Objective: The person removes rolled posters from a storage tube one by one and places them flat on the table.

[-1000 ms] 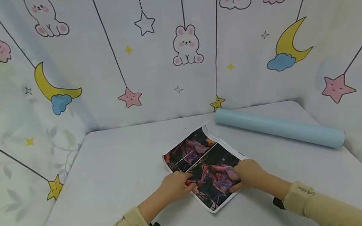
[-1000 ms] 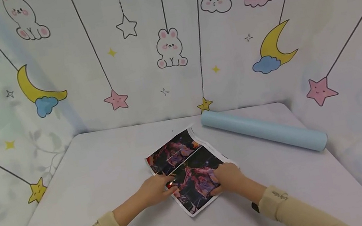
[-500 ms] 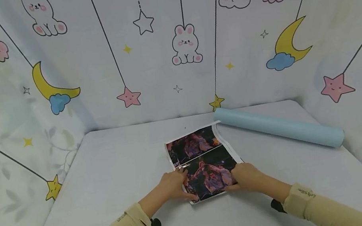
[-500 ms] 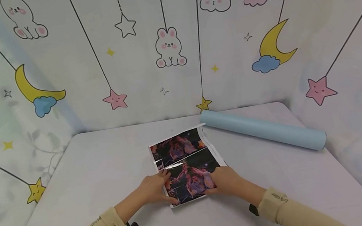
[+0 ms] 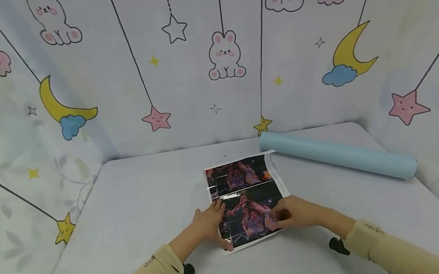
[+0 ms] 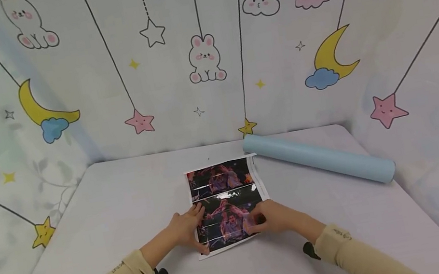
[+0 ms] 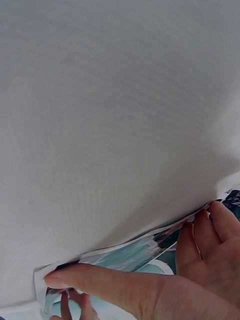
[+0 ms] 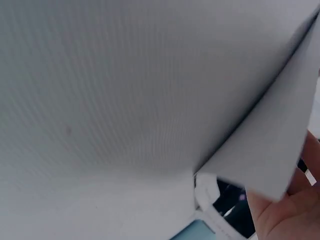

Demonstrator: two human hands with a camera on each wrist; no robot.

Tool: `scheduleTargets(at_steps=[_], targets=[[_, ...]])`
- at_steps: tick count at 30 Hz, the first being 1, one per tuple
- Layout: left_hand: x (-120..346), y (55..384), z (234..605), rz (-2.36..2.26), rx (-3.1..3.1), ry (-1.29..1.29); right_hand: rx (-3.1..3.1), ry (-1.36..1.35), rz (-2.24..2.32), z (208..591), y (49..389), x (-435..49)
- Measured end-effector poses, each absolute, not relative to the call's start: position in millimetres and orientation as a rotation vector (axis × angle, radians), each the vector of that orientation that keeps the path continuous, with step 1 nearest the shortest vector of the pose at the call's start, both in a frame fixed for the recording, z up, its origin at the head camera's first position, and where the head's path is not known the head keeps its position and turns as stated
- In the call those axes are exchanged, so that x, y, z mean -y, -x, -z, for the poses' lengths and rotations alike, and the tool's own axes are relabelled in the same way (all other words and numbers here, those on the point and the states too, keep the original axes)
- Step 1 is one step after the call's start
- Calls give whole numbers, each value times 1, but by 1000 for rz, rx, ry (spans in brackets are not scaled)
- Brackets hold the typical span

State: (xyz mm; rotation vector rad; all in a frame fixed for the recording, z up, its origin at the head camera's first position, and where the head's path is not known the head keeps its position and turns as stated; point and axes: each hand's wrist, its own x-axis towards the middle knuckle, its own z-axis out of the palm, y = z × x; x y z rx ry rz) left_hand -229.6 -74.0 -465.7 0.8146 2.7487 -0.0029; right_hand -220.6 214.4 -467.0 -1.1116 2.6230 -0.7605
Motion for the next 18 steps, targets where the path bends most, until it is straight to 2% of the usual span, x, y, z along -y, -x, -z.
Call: scheduleTargets(at_steps=[18], targets=[[74, 224, 467, 45, -2695, -823, -2788, 868, 573, 461, 271, -221]])
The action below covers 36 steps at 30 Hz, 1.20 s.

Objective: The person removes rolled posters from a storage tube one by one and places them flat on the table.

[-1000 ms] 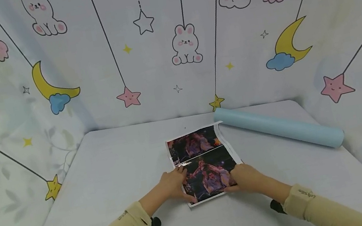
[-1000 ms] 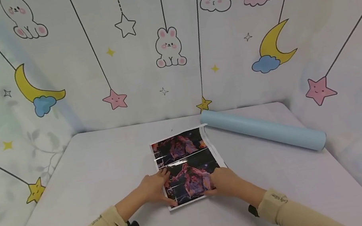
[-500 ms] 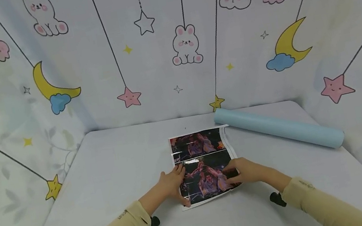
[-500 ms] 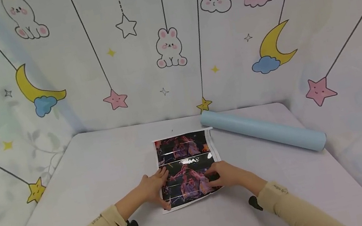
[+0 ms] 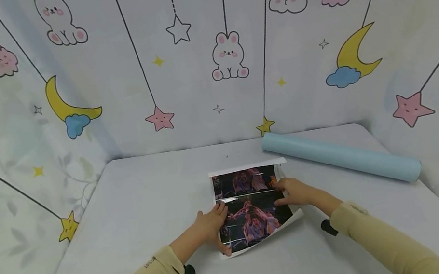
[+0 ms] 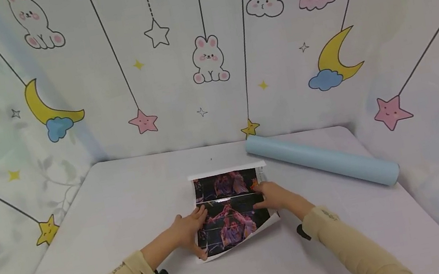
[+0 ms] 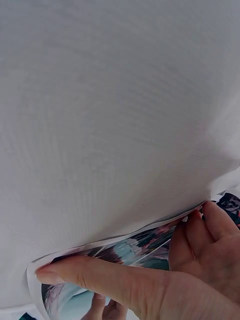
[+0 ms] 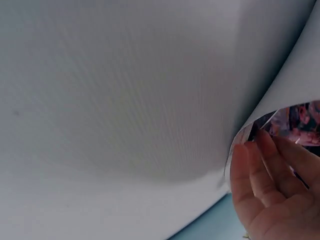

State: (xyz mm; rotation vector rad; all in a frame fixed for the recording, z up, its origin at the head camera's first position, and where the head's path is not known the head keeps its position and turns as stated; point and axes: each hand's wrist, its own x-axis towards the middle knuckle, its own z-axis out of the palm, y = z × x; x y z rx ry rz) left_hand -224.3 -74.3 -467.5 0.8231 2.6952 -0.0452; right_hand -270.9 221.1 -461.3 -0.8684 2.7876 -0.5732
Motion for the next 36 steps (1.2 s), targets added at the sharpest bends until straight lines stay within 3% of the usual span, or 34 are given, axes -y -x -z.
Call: scheduleTargets(at_steps=[7, 21, 36], targets=[[74, 219, 468, 36, -2685, -861, -2871, 856, 430, 466, 286, -221], [74, 211, 470, 37, -2686, -909, -2893, 505, 241, 474, 306, -222], [75, 211, 467, 64, -2678, -888, -2770, 304, 312, 473, 322, -225]])
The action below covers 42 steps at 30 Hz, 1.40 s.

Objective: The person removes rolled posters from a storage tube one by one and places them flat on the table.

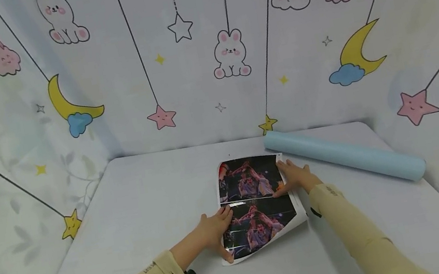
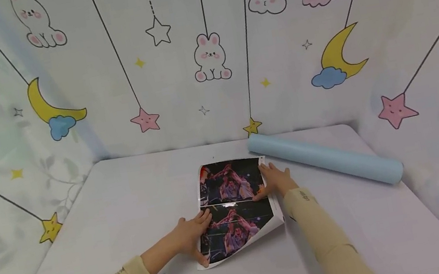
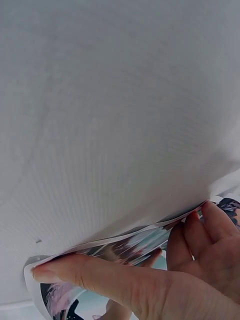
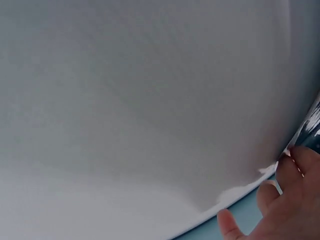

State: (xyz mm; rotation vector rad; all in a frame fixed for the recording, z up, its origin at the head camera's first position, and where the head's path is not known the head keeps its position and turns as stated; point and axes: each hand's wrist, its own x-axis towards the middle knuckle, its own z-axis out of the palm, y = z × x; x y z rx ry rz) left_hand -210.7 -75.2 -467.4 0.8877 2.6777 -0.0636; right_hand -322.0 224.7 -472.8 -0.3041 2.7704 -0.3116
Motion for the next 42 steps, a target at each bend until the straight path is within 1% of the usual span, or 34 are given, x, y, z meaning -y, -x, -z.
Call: scheduleTargets(at_steps=[25, 42], targets=[[74, 206, 466, 78, -2694, -919, -2745, 170, 365, 456, 316, -215], [73, 206, 465, 82, -2688, -876, -2751, 153, 362, 463, 319, -216]])
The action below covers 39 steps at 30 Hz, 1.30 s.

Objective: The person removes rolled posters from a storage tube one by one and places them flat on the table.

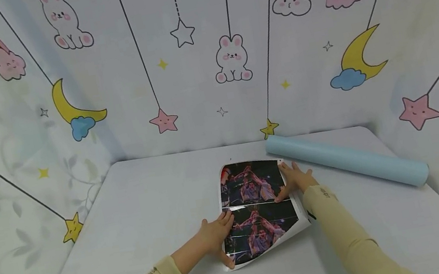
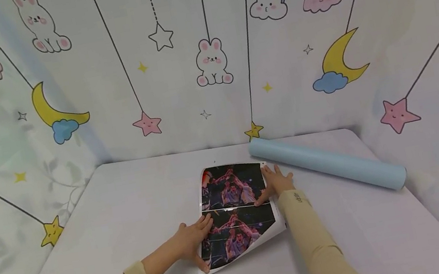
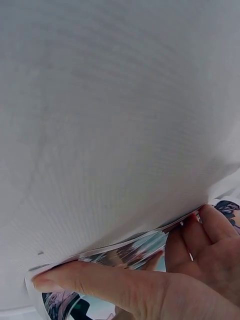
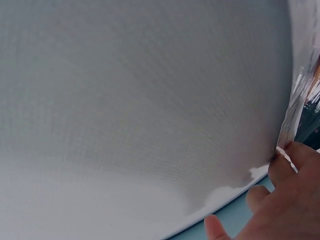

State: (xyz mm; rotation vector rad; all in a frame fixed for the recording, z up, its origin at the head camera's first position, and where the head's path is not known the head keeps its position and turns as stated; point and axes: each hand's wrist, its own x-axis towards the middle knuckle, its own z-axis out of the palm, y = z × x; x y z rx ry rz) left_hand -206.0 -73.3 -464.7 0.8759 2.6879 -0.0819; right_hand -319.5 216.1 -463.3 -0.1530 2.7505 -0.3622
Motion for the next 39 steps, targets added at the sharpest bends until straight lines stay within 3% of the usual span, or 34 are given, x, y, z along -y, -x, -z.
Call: scheduleTargets(at_steps=[19, 39], targets=[[75, 209, 473, 141, -2715, -908, -2741, 187, 357, 457, 317, -217], [80, 208, 475, 8, -2688, -908, -2762, 254, 414, 477, 321, -230]])
